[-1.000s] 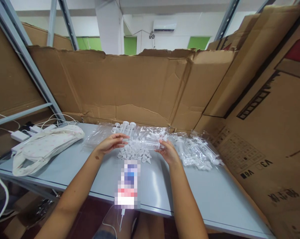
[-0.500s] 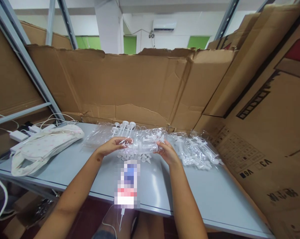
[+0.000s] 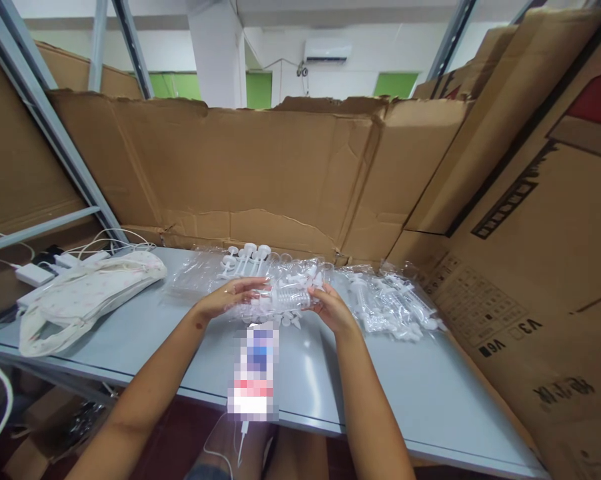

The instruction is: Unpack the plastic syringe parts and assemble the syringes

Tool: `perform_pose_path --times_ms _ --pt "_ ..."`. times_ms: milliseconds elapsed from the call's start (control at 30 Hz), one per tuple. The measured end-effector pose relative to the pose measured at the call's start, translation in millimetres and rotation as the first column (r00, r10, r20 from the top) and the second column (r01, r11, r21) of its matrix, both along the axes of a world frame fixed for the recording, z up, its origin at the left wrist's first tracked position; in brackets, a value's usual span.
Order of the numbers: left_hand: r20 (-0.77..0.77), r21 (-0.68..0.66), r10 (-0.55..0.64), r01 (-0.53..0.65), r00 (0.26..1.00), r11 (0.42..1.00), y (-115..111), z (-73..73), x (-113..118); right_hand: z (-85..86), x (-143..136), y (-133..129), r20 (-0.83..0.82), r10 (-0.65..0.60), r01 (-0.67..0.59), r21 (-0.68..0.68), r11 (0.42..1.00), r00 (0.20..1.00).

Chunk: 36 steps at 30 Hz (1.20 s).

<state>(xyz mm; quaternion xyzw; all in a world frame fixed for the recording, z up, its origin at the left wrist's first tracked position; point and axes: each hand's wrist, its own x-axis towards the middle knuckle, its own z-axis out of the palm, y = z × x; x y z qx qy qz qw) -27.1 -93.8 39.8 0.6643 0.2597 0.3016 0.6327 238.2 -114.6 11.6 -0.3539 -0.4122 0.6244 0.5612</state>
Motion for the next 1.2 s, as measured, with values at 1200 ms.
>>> perform_pose_path --times_ms 1200 --pt "0.024 0.528 0.479 -0.418 0.878 0.739 0 16.9 -23 -6.6 12 12 -0.102 -0.019 0.017 -0.027 0.999 0.995"
